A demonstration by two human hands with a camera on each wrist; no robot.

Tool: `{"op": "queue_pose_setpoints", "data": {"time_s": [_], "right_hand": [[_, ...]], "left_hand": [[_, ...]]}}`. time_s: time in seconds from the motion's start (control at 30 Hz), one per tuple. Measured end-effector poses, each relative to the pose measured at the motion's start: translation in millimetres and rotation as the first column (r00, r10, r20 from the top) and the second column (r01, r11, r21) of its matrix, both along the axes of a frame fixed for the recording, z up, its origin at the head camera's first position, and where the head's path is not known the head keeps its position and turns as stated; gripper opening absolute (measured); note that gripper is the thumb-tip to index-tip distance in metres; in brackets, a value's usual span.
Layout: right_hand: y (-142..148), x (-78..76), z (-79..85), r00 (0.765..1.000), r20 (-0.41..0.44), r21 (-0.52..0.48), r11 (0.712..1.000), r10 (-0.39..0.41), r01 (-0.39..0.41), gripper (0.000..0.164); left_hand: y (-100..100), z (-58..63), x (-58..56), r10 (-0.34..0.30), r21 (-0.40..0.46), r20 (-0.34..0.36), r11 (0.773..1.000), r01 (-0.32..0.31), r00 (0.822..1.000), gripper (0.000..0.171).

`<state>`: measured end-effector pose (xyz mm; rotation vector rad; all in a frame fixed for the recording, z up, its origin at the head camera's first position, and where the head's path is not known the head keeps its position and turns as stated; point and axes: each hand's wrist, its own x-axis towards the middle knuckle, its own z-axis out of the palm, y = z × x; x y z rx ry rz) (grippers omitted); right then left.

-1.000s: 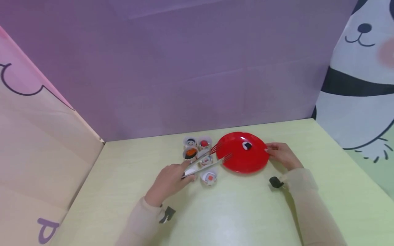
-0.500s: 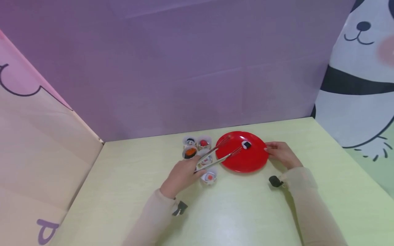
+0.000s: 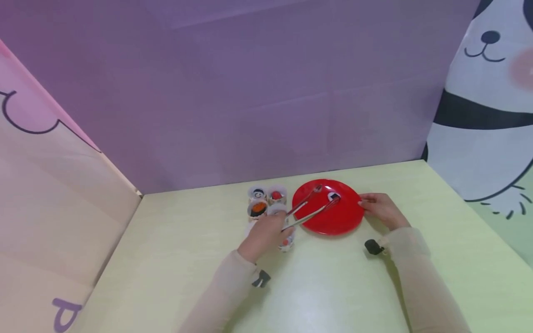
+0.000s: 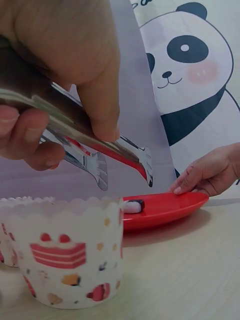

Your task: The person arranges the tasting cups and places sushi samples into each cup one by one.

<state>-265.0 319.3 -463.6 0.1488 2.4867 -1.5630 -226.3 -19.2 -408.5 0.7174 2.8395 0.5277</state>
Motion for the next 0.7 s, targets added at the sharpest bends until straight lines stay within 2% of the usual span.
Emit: {"op": "queue_pose_setpoints", "data": {"time_s": [0.17,0.4,0.7], "right_hand": [[0.8,-0.6,-1.3,1.0,-0.007,-0.013,1.0,-0.003,0.003,0.045],[1.1,-1.0,-0.5,1.0,-0.016,-0.01,1.0,0.001,-0.001,0.046],[-0.4,-0.5,-0.5,1.0,-0.014,-0.01,1.0,-0.001,0.001,0.046]], "left_hand": [[10.4,-3.6,-4.0,0.009,-0.035,0.013,0.999,-0.008,1.0,0.039],[20.7,-2.8,-8.3,0.007,-0.038,0.03,0.999,-0.006,1.0,0.033],[31.1,-0.4,-13.9,0.043,-0.097,0.069,0.995,-0.036,0.997,0.051]]}}
